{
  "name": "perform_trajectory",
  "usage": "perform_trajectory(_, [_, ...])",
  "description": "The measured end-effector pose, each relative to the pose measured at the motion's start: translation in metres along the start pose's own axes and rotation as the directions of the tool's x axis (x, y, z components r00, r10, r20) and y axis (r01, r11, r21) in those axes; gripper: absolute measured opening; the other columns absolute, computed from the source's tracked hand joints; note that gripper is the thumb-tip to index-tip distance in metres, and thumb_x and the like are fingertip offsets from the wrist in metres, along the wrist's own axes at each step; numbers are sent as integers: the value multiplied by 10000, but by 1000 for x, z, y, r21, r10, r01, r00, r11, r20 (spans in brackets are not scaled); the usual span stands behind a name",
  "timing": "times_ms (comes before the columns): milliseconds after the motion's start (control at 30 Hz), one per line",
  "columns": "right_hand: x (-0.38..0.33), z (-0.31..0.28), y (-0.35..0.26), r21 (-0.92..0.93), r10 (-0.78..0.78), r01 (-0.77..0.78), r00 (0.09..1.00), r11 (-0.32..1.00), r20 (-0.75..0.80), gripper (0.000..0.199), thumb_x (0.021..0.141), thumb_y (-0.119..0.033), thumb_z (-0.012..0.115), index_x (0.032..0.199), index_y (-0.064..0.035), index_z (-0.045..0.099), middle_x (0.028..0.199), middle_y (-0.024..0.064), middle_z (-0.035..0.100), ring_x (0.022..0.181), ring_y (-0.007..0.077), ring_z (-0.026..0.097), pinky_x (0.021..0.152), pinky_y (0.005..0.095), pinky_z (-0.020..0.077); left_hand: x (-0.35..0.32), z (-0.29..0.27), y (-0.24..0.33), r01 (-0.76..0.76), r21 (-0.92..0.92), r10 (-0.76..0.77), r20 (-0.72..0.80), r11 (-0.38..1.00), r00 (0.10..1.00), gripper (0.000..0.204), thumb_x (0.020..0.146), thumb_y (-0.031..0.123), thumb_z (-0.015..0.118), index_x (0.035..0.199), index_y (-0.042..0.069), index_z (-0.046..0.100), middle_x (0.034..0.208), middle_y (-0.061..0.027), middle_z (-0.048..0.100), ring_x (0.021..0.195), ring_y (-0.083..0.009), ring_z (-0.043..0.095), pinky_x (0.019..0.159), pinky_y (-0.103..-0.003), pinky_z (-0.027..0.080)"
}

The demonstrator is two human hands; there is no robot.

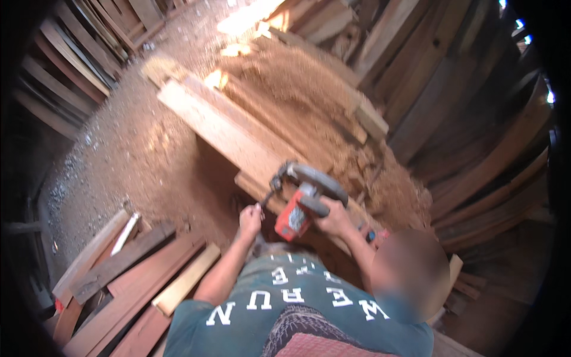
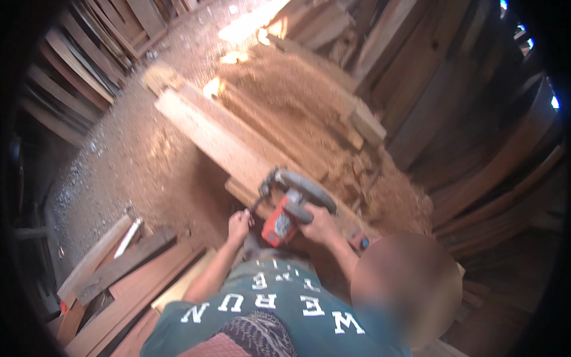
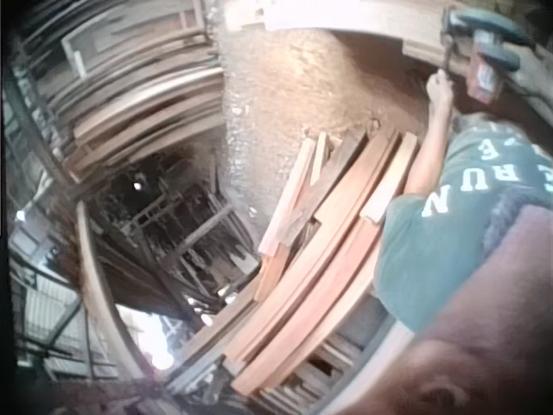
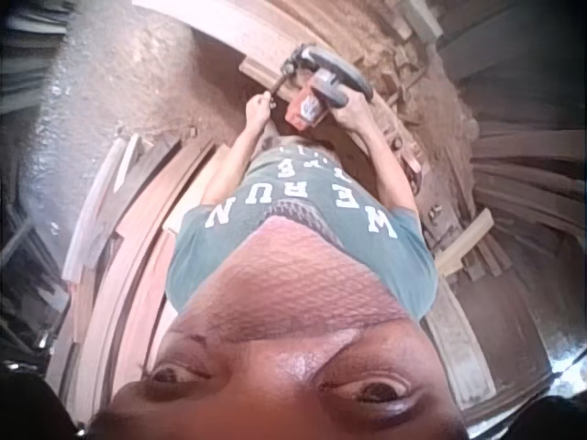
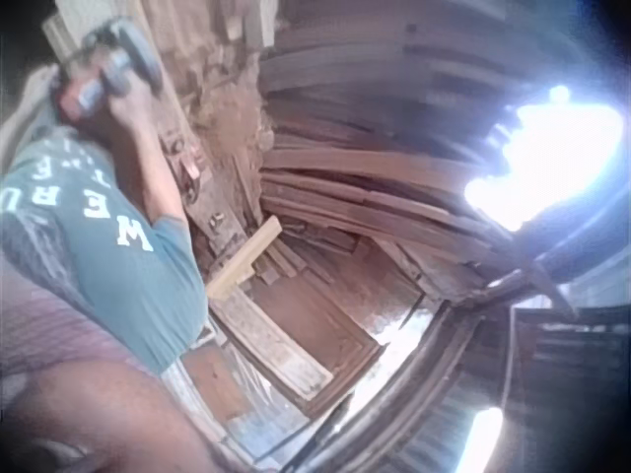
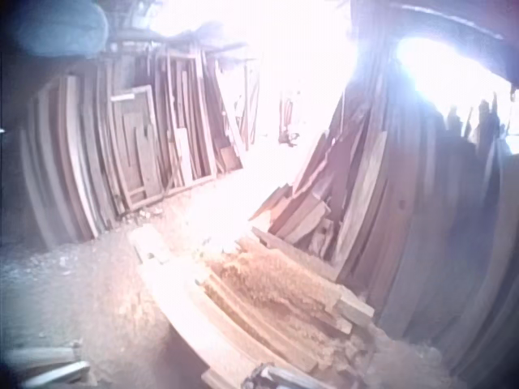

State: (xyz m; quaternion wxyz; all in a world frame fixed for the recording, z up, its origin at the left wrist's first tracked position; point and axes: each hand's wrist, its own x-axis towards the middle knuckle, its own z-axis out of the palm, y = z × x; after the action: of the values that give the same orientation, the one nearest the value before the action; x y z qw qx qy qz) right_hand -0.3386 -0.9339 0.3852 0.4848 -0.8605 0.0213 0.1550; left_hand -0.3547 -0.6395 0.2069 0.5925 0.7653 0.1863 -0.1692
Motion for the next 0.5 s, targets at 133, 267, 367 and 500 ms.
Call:
perform_trajectory(133, [17, 6, 1, -25, 63, -63, 998, 998, -7, 250, 887, -160, 791, 1111, -56, 753, 996, 249, 773, 1003, 431, 767, 862, 463, 598, 25, 6, -2, 138, -13, -138, -82, 990, 987, 431, 1115, 335, 625, 886, -15, 728, 775, -83, 735, 713, -159, 716, 676, -351, 561])
perform_trajectory(267, [46, 19, -23, -7, 14, -14, 998, 1000, 57, 269, 895, -168, 774, 1135, -46, 756, 1027, 251, 774, 1002, 433, 760, 878, 466, 591, 44, -12, -2, 160, -81, -173, -190, 984, 966, 425, 1113, 338, 638, 909, -21, 736, 806, -91, 742, 728, -164, 732, 676, -350, 565])
perform_trajectory(367, [64, 27, -29, 10, -6, 5, 997, 1000, 82, 267, 903, -164, 763, 1137, -36, 754, 1034, 250, 774, 999, 429, 758, 884, 464, 587, 59, -23, 3, 155, -76, -169, -228, 985, 959, 434, 1114, 349, 634, 905, -17, 736, 797, -89, 741, 736, -170, 741, 689, -360, 569])
perform_trajectory(500, [83, 36, -32, 72, -65, 59, 994, 996, 92, 269, 904, -154, 756, 1140, -27, 748, 1026, 254, 768, 993, 437, 753, 878, 464, 586, 75, -36, 5, 161, -26, -162, -267, 987, 950, 428, 1112, 346, 639, 910, -20, 734, 802, -93, 746, 733, -162, 739, 705, -360, 572])
